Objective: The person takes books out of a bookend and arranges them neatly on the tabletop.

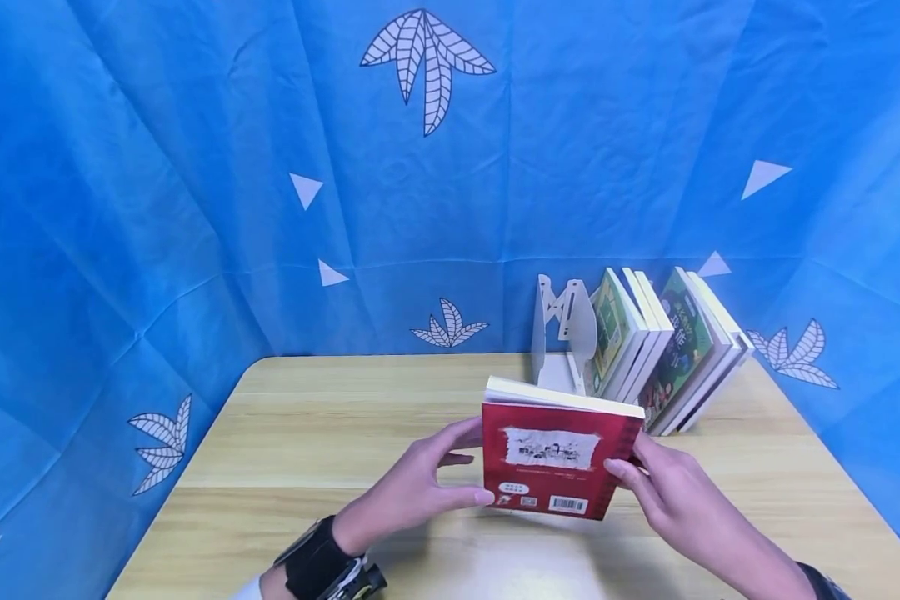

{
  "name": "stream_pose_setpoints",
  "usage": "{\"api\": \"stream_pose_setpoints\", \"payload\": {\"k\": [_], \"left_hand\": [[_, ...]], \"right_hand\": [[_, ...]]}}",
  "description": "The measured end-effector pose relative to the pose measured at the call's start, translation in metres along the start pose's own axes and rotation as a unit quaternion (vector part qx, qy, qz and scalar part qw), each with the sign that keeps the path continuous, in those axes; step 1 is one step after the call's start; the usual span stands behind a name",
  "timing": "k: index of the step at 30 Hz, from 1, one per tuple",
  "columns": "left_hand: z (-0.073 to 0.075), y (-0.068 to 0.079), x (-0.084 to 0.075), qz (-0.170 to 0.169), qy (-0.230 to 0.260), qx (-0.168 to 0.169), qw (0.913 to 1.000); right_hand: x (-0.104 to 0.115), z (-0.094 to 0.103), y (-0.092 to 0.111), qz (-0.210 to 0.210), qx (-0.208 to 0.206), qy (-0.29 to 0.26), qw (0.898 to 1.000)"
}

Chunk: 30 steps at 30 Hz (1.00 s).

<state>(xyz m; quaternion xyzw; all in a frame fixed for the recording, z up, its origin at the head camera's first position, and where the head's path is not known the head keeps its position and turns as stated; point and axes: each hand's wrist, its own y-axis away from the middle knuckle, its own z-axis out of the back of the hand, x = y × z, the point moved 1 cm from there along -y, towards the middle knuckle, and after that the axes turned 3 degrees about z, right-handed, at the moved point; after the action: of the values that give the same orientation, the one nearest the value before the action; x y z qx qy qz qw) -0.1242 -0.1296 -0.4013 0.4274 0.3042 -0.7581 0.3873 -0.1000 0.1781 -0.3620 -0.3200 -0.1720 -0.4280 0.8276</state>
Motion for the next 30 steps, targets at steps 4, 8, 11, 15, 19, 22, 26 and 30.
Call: {"api": "stream_pose_setpoints", "payload": {"k": [4,8,11,15,19,22,26,30], "left_hand": [[-0.007,-0.003,-0.002,0.002,0.029,0.011,0.9995],[-0.010,-0.004,-0.001,-0.002,0.043,0.003,0.9991],[-0.011,-0.003,0.000,-0.005,0.037,-0.014,0.9992],[-0.011,-0.002,0.001,-0.019,0.034,-0.031,0.9988],[-0.008,-0.001,0.002,-0.026,0.027,-0.048,0.9982],[-0.005,0.000,0.004,0.000,0.031,-0.058,0.9979],[0.001,-0.002,0.010,0.059,0.065,-0.079,0.9930],[0.012,-0.006,0.020,0.108,0.114,-0.113,0.9811]], "right_hand": [[0.004,-0.005,-0.001,0.013,0.007,-0.046,0.999],[0.006,-0.007,-0.001,0.003,0.020,-0.090,0.996],[0.007,-0.009,-0.001,-0.006,0.025,-0.113,0.993],[0.006,-0.012,-0.001,-0.013,0.030,-0.129,0.991],[0.003,-0.014,0.000,-0.046,0.038,-0.133,0.989],[-0.002,-0.013,0.002,-0.082,0.039,-0.126,0.988],[-0.010,-0.009,0.008,-0.103,0.032,-0.108,0.988],[-0.018,-0.005,0.015,-0.082,0.010,-0.081,0.993]]}}
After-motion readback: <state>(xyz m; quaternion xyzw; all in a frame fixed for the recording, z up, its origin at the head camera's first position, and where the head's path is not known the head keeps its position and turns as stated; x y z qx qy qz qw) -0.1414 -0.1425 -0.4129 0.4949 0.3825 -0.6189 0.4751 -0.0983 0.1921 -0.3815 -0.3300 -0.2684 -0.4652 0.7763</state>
